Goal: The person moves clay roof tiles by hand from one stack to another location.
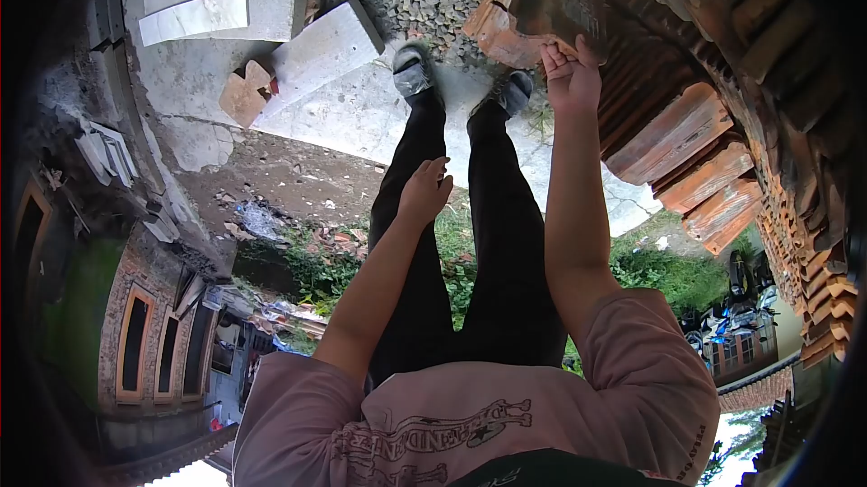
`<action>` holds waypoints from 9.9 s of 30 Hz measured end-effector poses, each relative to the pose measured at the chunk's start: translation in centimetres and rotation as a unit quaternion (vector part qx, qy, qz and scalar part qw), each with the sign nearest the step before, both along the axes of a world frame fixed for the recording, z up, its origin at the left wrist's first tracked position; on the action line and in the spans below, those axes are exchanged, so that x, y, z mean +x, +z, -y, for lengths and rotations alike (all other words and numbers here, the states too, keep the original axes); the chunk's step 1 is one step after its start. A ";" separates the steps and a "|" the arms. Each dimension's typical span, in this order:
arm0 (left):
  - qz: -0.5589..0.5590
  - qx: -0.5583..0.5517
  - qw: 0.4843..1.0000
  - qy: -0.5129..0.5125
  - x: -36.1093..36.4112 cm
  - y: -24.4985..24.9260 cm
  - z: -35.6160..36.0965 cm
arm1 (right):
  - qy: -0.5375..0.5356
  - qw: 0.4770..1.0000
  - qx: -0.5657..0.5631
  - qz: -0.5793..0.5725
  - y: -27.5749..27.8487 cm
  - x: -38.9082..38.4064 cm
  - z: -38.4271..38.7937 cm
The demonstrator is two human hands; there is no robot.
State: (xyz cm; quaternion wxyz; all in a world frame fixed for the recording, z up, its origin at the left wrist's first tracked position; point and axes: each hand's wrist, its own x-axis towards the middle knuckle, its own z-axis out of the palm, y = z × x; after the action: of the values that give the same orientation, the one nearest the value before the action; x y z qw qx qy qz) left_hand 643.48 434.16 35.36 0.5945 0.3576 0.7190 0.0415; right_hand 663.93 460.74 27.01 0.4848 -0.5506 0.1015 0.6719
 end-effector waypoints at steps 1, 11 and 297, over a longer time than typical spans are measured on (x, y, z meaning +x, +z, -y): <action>0.006 -0.001 1.000 0.022 0.1 0.1 0.0 | 0.022 0.999 -0.021 0.038 1.3 -0.4 0.0; 0.097 -0.026 0.970 0.223 -0.4 -1.8 1.3 | 0.140 0.986 -0.086 0.007 9.4 -2.2 10.0; 0.444 -0.151 0.674 0.571 2.2 -5.8 -4.0 | 0.349 0.883 -0.225 0.217 9.9 -1.2 12.7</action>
State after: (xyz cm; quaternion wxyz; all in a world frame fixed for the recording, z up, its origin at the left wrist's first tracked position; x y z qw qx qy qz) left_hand 645.67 438.12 29.55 0.7505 -0.2778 0.4308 0.4173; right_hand 662.75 448.06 36.87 0.0916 -0.7768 -0.0560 0.6206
